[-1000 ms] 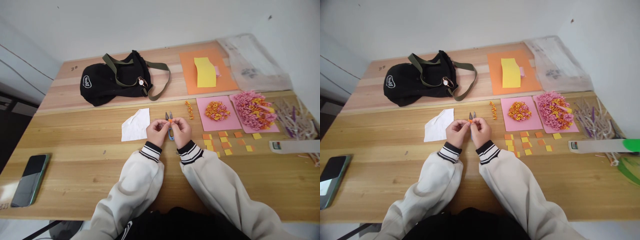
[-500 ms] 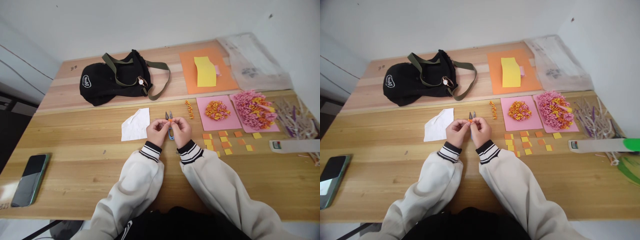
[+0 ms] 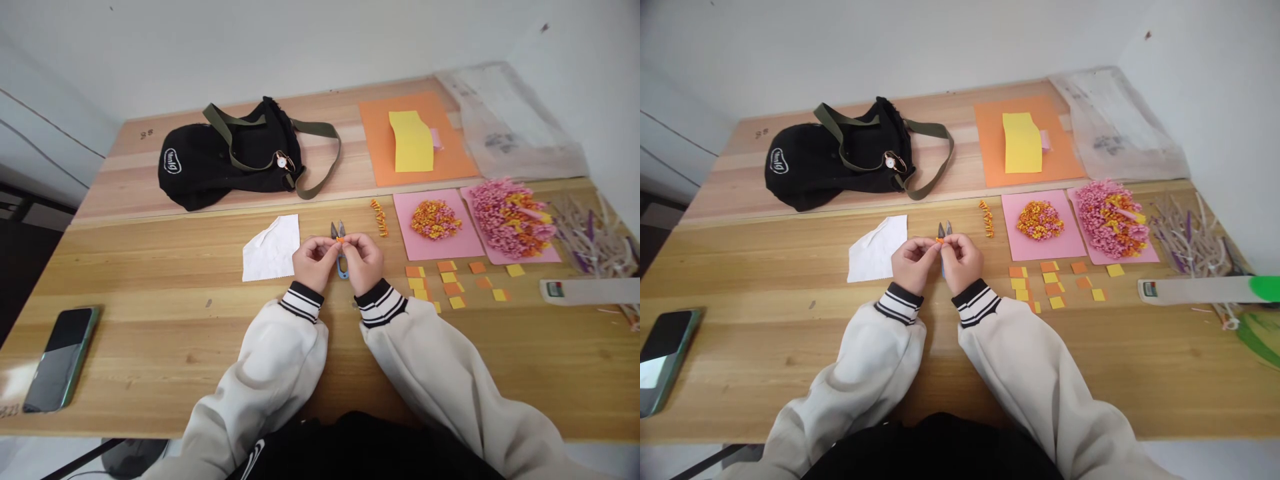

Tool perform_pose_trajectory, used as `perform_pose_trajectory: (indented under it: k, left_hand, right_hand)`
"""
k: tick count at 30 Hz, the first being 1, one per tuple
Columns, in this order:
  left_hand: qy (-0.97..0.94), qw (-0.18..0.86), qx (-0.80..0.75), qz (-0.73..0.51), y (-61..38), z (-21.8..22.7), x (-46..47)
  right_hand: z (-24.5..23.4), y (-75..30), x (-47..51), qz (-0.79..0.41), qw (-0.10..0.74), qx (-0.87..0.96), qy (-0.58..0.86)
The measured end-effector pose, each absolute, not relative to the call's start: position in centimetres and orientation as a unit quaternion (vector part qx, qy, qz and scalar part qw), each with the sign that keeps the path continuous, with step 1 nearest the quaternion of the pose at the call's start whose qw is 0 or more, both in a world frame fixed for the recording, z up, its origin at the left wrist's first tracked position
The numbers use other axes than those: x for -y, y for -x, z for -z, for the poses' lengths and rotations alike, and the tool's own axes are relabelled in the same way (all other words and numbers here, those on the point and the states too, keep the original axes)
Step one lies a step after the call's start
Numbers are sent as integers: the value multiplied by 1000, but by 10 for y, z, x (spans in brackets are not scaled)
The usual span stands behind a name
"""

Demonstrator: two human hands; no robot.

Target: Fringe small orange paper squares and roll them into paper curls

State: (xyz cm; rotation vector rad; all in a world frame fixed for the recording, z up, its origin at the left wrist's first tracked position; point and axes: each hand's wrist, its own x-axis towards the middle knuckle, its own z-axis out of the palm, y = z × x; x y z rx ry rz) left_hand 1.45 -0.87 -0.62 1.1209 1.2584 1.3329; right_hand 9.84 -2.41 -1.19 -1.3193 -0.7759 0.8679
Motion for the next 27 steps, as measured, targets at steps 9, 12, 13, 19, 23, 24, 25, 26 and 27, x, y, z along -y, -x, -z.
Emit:
perform_pose_trajectory:
  k: [9, 12, 13, 19, 23, 24, 25, 26, 27]
  left_hand:
    - [-452, 480, -520, -543, -15, 4, 10]
    - [-449, 479, -522, -545, -15, 4, 10]
    - [-449, 478, -522, -546, -15, 4, 10]
    - [-454, 478, -517, -546, -15, 4, 9]
    - [-458, 481, -512, -544, -14, 4, 10]
    - [-459, 482, -512, -543, -14, 3, 10]
    - [-459, 484, -512, -541, -14, 2, 11]
    - [-460, 487, -510, -539, -14, 2, 11]
    - [-462, 490, -508, -537, -14, 2, 11]
  right_hand:
    - [10, -98, 25, -386, 640, 336, 573]
    - [10, -98, 25, -388, 637, 340, 573]
    - [10, -98, 25, -389, 635, 341, 574]
    - [9, -98, 26, -387, 634, 347, 573]
    - [9, -98, 26, -384, 639, 344, 571]
    - [9, -98, 25, -386, 640, 340, 571]
    - [8, -98, 25, -388, 641, 334, 572]
    - [8, -98, 25, -392, 642, 326, 573]
    - [8, -98, 24, -396, 642, 317, 574]
